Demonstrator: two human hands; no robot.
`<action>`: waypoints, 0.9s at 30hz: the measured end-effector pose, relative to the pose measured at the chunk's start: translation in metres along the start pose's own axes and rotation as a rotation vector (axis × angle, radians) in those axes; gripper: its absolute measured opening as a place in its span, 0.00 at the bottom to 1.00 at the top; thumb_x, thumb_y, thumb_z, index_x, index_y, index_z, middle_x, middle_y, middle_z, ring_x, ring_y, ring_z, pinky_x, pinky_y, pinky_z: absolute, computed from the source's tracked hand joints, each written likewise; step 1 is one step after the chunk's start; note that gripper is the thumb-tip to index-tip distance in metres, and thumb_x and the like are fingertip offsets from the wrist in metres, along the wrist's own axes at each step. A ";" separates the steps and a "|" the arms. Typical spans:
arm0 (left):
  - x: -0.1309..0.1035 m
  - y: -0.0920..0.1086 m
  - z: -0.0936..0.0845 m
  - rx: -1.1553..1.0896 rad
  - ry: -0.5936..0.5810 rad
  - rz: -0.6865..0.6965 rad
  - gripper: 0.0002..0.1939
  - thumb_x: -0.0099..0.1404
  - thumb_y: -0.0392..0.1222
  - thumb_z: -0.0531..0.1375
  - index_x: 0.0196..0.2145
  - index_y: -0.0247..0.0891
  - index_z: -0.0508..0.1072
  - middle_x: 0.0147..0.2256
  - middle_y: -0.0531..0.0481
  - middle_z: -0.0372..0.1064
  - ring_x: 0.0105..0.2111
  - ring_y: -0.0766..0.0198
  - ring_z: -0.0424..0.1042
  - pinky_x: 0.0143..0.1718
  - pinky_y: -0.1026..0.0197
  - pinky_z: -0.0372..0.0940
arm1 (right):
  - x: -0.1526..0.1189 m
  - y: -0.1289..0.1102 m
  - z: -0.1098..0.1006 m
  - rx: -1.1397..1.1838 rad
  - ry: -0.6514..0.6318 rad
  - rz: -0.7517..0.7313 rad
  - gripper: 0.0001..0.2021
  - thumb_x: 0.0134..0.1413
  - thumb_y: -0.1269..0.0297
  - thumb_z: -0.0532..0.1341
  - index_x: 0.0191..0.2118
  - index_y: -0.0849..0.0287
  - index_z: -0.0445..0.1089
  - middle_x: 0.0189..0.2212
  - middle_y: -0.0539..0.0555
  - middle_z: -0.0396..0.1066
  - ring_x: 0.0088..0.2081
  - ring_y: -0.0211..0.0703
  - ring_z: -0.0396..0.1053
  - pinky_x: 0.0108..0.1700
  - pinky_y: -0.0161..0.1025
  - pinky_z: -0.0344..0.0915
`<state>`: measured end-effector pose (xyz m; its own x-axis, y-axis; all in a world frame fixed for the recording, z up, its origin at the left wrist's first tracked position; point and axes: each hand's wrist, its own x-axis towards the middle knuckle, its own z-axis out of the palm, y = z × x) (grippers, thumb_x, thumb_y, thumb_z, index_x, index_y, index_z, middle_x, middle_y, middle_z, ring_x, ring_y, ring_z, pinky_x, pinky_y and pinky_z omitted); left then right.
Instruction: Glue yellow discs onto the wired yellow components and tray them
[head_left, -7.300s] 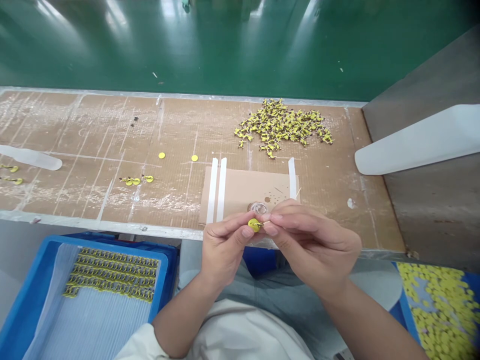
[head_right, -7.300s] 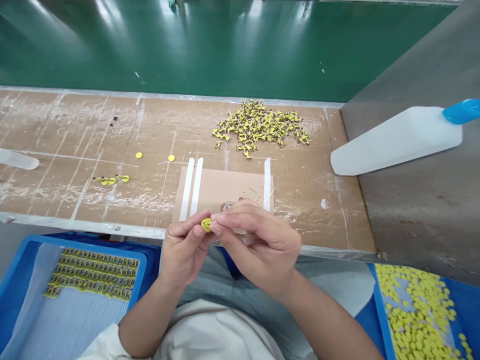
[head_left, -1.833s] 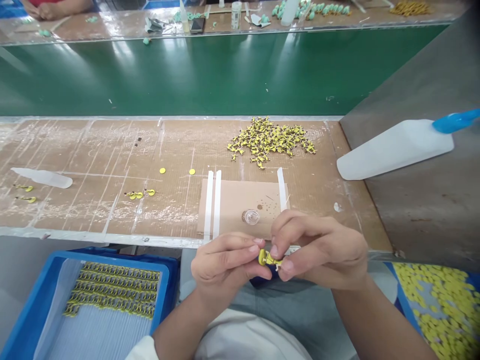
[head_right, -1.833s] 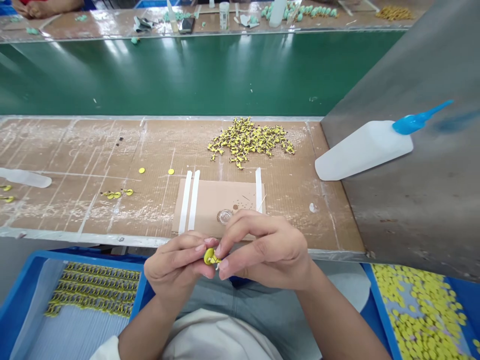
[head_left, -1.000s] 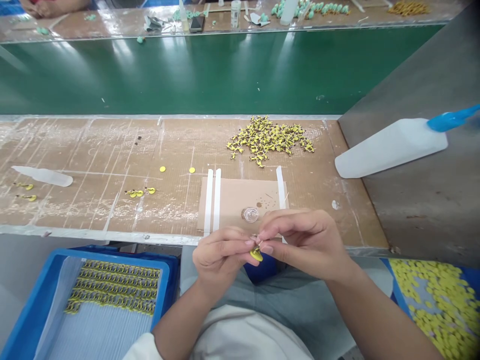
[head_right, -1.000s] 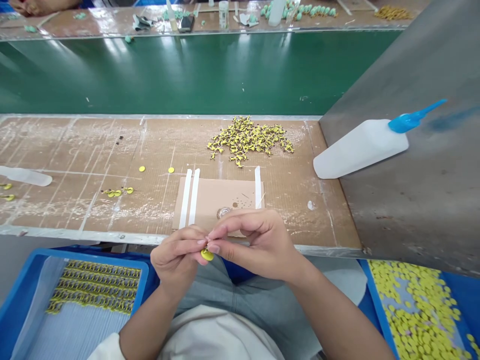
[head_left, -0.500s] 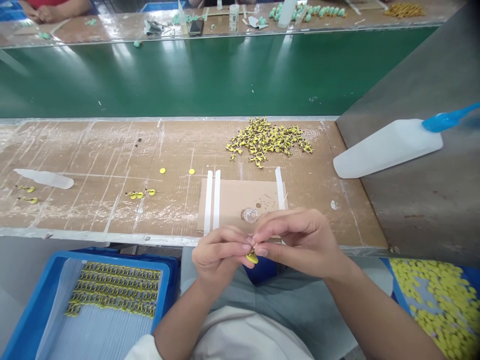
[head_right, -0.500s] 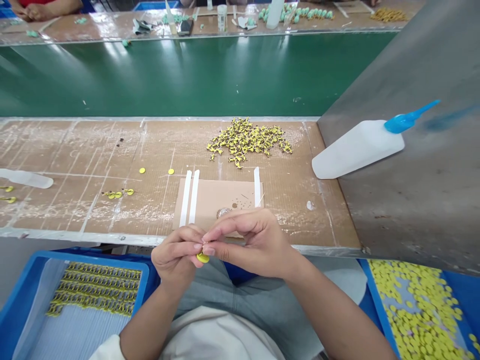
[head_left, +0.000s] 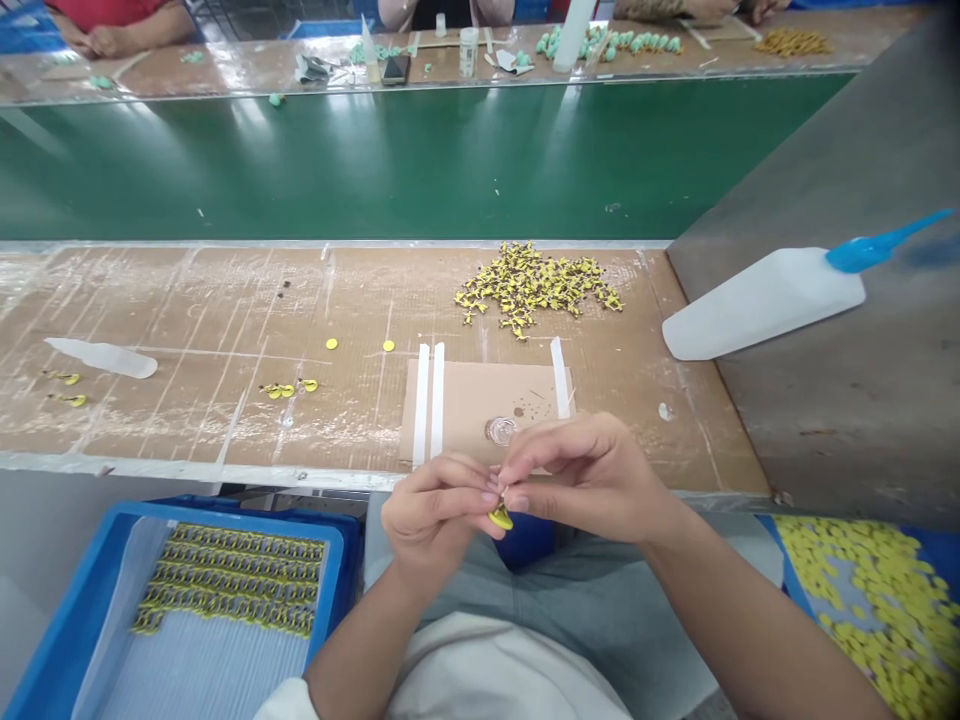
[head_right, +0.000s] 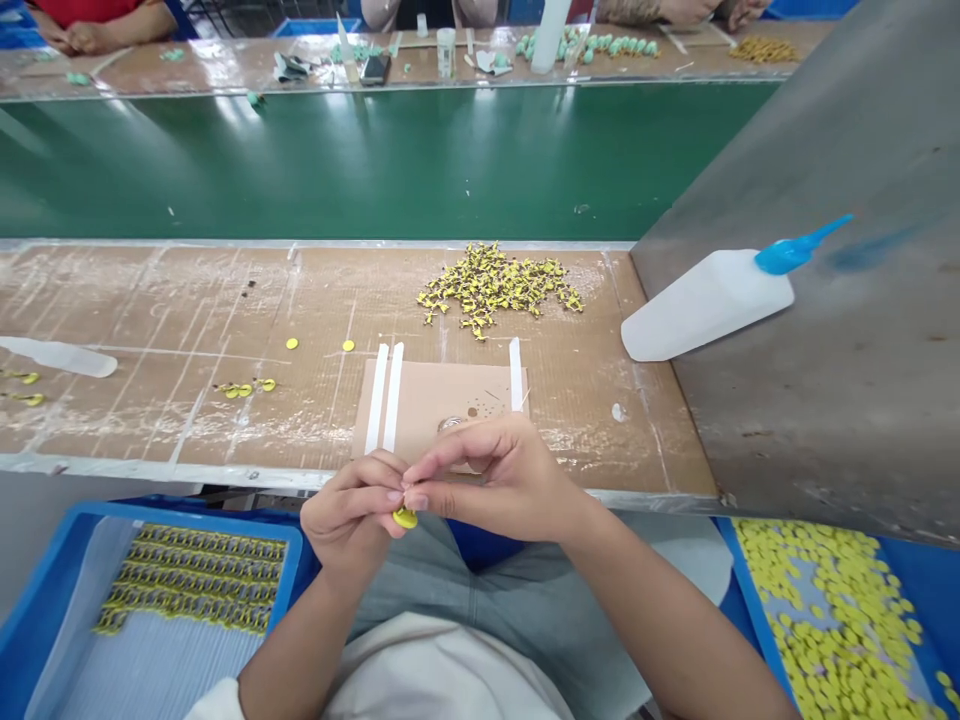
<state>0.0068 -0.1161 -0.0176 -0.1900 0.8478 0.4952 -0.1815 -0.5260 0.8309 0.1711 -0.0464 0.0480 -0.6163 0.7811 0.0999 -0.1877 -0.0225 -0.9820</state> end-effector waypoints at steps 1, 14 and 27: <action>0.000 0.000 -0.002 0.009 0.029 -0.014 0.10 0.60 0.35 0.68 0.40 0.46 0.82 0.33 0.49 0.77 0.34 0.61 0.76 0.35 0.58 0.74 | 0.003 0.001 0.003 0.039 0.017 0.030 0.05 0.48 0.72 0.72 0.34 0.59 0.80 0.29 0.54 0.79 0.31 0.38 0.76 0.33 0.32 0.73; -0.022 0.003 -0.074 0.054 0.663 -0.389 0.16 0.62 0.51 0.66 0.43 0.39 0.80 0.35 0.46 0.79 0.32 0.64 0.77 0.39 0.59 0.74 | 0.102 0.057 0.069 -0.380 0.125 0.059 0.14 0.52 0.54 0.69 0.37 0.61 0.78 0.34 0.58 0.80 0.34 0.44 0.78 0.39 0.39 0.75; -0.009 0.149 -0.103 0.209 0.489 0.176 0.12 0.64 0.47 0.64 0.43 0.44 0.81 0.31 0.49 0.75 0.32 0.60 0.72 0.31 0.57 0.74 | 0.180 0.122 0.124 -1.084 -0.120 -0.134 0.09 0.61 0.66 0.59 0.41 0.64 0.75 0.40 0.63 0.77 0.44 0.51 0.74 0.47 0.42 0.66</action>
<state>-0.1182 -0.2086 0.0756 -0.6344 0.5921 0.4969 0.0788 -0.5900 0.8036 -0.0579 0.0141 -0.0338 -0.7223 0.6694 0.1737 0.4770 0.6640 -0.5758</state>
